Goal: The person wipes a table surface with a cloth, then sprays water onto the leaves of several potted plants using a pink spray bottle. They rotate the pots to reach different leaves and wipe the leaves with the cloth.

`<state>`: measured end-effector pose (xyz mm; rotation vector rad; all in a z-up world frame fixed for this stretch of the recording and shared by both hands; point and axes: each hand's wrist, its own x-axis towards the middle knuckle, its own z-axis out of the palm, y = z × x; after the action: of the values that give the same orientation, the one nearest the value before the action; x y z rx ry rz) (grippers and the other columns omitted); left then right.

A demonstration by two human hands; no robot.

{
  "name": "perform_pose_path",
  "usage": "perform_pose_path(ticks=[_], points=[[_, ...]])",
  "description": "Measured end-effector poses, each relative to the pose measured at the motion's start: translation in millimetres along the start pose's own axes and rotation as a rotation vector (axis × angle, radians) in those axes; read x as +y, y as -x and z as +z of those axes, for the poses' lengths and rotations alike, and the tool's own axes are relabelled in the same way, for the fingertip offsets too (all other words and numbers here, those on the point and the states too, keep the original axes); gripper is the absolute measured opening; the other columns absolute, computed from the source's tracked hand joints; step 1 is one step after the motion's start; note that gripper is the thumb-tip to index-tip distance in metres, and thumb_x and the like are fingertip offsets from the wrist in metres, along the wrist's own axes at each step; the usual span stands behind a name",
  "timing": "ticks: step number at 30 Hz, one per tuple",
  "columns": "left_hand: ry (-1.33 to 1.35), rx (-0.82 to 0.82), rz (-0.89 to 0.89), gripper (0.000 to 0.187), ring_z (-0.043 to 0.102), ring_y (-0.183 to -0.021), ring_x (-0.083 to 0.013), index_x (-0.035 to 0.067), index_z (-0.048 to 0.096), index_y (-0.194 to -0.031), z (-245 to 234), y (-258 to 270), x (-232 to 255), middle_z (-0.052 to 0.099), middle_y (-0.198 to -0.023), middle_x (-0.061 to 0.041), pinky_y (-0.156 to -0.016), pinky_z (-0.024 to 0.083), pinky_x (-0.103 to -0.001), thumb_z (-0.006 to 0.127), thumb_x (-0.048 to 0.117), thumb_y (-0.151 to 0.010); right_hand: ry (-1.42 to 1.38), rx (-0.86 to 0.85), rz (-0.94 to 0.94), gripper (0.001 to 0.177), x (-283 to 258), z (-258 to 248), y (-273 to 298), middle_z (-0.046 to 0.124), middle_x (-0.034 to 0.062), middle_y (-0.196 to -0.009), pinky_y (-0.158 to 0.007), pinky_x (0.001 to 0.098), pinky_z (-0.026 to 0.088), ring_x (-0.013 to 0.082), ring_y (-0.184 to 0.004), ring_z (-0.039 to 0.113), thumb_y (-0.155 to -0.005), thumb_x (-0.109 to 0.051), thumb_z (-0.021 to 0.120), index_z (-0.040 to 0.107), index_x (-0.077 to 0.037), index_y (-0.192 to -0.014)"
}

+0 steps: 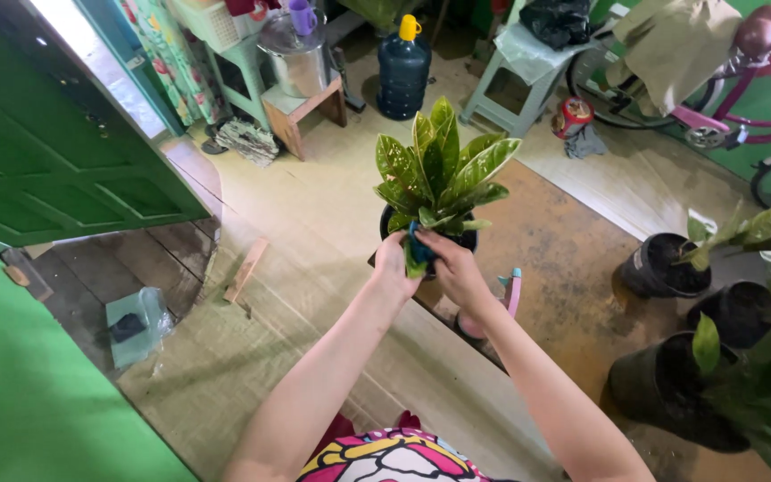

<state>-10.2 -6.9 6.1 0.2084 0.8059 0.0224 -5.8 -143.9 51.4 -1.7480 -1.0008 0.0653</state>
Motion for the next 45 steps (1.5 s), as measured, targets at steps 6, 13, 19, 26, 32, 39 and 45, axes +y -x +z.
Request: perform_pose_path(ticks=[6,13,19,26,32,39,45], points=[[-0.051,-0.079,0.026,0.026,0.064,-0.056,-0.0203,0.007,0.060,-0.077,3.5,41.3,9.0,0.063,-0.068,-0.006,-0.060,0.053,-0.031,0.047,0.018,-0.096,0.019,-0.003,0.034,0.065,1.6,2.8,-1.9,0.064,0.0266,-0.132,-0.107,0.0560,0.044,0.0461,-0.127,0.056,-0.076,0.017,0.040,0.066,-0.003,-0.132],[0.069,-0.177,-0.013,0.068,0.060,-0.052,-0.0131,0.011,0.049,-0.076,36.3,110.6,7.2,0.052,-0.063,0.001,-0.064,0.056,-0.027,0.038,0.076,-0.093,-0.137,-0.012,0.101,0.054,-50.0,-1.7,2.5,0.070,0.0243,-0.124,-0.103,0.0534,0.047,0.0413,-0.122,0.061,-0.079,0.015,0.044,0.072,-0.001,-0.123],[0.004,-0.061,-0.020,0.092,0.072,-0.091,-0.0251,0.002,0.061,-0.114,7.9,6.8,8.8,0.068,-0.106,-0.016,-0.089,0.060,-0.037,0.038,0.087,-0.084,-0.179,0.022,0.098,0.048,-51.7,1.0,10.7,0.076,0.0197,-0.113,-0.097,0.0484,0.051,0.0296,-0.112,0.068,-0.079,0.012,0.048,0.076,-0.002,-0.116],[-0.069,-0.016,0.026,0.103,0.055,-0.130,-0.0409,-0.001,0.048,-0.146,15.5,25.5,3.9,0.051,-0.147,-0.022,-0.108,0.047,-0.052,0.038,0.083,-0.088,-0.330,0.135,0.216,0.044,-46.7,0.8,17.6,0.079,0.0086,-0.091,-0.089,0.0363,0.056,0.0146,-0.089,0.069,-0.080,0.010,0.047,0.081,-0.003,-0.106],[-0.332,0.149,0.056,0.077,0.046,-0.136,-0.0375,0.019,0.053,-0.142,9.8,19.6,-4.3,0.045,-0.147,-0.014,-0.111,0.038,-0.059,0.055,0.074,-0.088,-0.352,0.454,0.381,0.028,-37.0,-8.5,13.7,0.064,0.0014,-0.083,-0.081,0.0262,0.046,0.0140,-0.081,0.055,-0.074,-0.008,0.055,0.079,-0.010,-0.090],[-0.425,0.234,0.626,0.045,0.047,-0.132,-0.0279,0.007,0.057,-0.129,36.9,111.8,17.3,0.053,-0.134,-0.013,-0.115,0.034,-0.045,0.058,0.034,-0.093,-0.825,0.696,0.803,0.024,-15.0,-40.4,9.2,0.071,0.0015,-0.089,-0.061,0.0300,0.052,0.0184,-0.072,0.068,-0.080,-0.034,0.071,0.074,-0.019,-0.098],[-0.878,0.049,0.785,0.038,0.065,-0.116,-0.0265,0.014,0.060,-0.133,13.9,27.9,73.6,0.064,-0.129,-0.010,-0.101,0.050,-0.041,0.059,0.035,-0.101,-0.563,0.419,0.580,0.042,-98.9,-34.1,11.6,0.068,-0.0019,-0.087,-0.068,0.0288,0.057,0.0110,-0.077,0.067,-0.069,-0.002,0.087,0.070,-0.010,-0.107]])
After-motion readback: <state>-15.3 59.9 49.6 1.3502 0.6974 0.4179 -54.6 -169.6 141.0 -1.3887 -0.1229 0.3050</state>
